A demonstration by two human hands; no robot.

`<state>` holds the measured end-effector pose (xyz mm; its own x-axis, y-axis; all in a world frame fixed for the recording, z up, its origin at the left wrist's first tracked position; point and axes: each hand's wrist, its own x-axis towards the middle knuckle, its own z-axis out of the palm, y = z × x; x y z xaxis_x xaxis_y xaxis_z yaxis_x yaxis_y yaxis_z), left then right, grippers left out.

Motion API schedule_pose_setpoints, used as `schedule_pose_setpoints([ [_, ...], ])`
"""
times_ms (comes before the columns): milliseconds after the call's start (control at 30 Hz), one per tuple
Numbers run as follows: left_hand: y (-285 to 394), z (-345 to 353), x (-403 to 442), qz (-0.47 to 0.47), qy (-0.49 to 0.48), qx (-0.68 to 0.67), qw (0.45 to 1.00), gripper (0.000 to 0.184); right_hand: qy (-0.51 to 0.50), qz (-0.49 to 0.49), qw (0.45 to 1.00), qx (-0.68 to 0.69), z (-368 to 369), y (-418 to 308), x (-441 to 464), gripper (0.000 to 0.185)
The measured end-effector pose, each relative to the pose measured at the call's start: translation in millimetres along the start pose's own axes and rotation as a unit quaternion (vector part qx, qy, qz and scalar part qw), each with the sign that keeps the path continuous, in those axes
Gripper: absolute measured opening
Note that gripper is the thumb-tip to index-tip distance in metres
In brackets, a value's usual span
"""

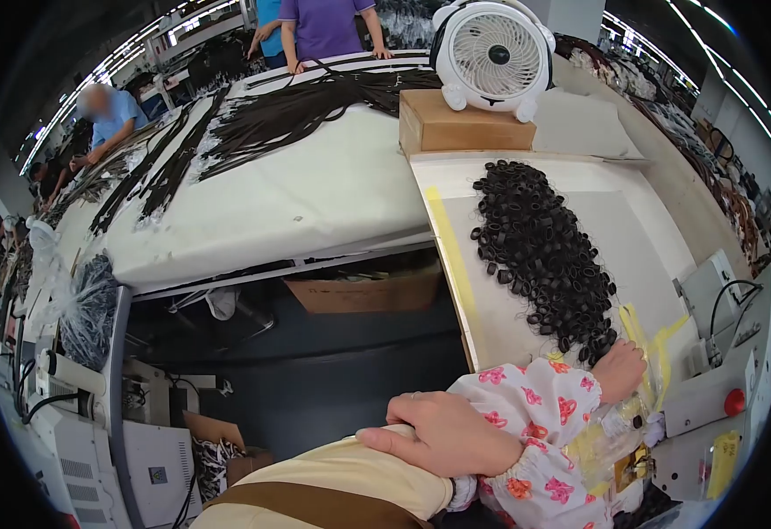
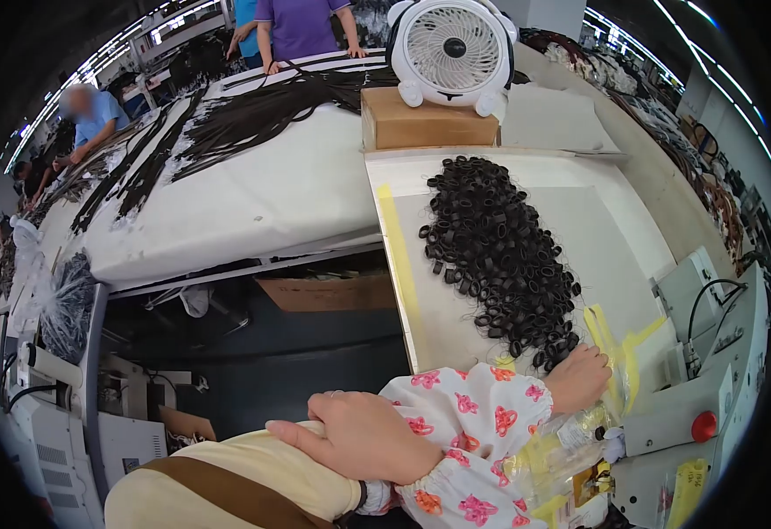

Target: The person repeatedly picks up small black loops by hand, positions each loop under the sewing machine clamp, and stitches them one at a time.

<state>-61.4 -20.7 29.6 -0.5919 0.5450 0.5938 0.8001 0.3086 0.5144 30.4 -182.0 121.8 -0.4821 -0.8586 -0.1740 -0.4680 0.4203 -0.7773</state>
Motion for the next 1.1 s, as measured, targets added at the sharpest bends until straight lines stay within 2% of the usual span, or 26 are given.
schedule_pose_setpoints([
  [33, -0.5, 3.1, -0.2, 0.0, -0.002, 0.002, 1.0, 0.019, 0.001, -0.003, 1.0, 0.001, 0.9, 0.7, -0.9, 0.055],
  [100, -1.4, 9.2, -0.9, -0.018, -0.004, 0.006, 1.0, 0.019, 0.058, -0.119, 0.989, 0.063, 5.5, 2.7, -5.2, 0.041],
  [133, -0.9, 9.6, -1.2, -0.026, -0.005, 0.007, 1.0, 0.019, 0.058, -0.119, 0.989, 0.064, 4.6, 0.3, -7.1, 0.041],
  [200, 0.3, 9.8, -1.7, -0.039, -0.007, 0.012, 0.999, 0.019, 0.04, -0.149, 0.973, 0.174, 1.0, -4.9, -10.1, 0.023],
  [333, 2.7, 10.0, -2.3, -0.062, -0.017, 0.021, 0.998, 0.018, 0.021, -0.171, 0.962, 0.211, -2.5, -0.8, -6.1, 0.024],
  [400, 4.3, 9.8, -2.5, -0.075, -0.021, 0.024, 0.997, 0.018, -0.037, -0.118, 0.979, 0.164, -10.9, 2.5, 0.0, 0.027],
  [467, 5.7, 9.9, -2.6, -0.084, -0.026, 0.029, 0.996, 0.018, -0.034, -0.122, 0.98, 0.153, -11.1, 3.3, 2.5, 0.03],
  [567, 6.8, 11.1, -2.6, -0.098, -0.034, 0.025, 0.994, 0.017, -0.007, -0.073, 0.987, 0.143, -8.8, 2.7, -1.9, 0.032],
  [633, 4.8, 12.2, -1.8, -0.077, -0.046, 0.012, 0.996, 0.017, 0.075, -0.119, 0.973, 0.184, -1.0, 6.9, -4.1, 0.04],
  [733, -1.6, 14.4, 1.4, 0.005, -0.063, -0.017, 0.998, 0.017, 0.011, -0.175, 0.943, 0.285, 6.4, 11.8, -1.5, 0.04],
  [767, 0.8, 18.1, 6.3, 0.024, -0.064, -0.019, 0.997, 0.017, 0.025, -0.173, 0.946, 0.272, 4.3, 14.7, -4.4, 0.04],
  [867, -3.6, 10.1, 1.3, 0.016, -0.041, -0.028, 0.999, 0.014, -0.029, -0.173, 0.943, 0.282, 3.1, 13.2, -1.6, 0.04],
  [967, 0.4, 7.6, 3.0, -0.005, -0.078, -0.052, 0.996, 0.011, -0.041, -0.133, 0.956, 0.258, -9.0, 10.9, -7.9, 0.033],
  [1100, 0.0, 8.2, 2.2, -0.003, -0.053, -0.059, 0.997, 0.014, -0.048, -0.084, 0.976, 0.196, -14.3, 10.2, -9.8, 0.033],
])
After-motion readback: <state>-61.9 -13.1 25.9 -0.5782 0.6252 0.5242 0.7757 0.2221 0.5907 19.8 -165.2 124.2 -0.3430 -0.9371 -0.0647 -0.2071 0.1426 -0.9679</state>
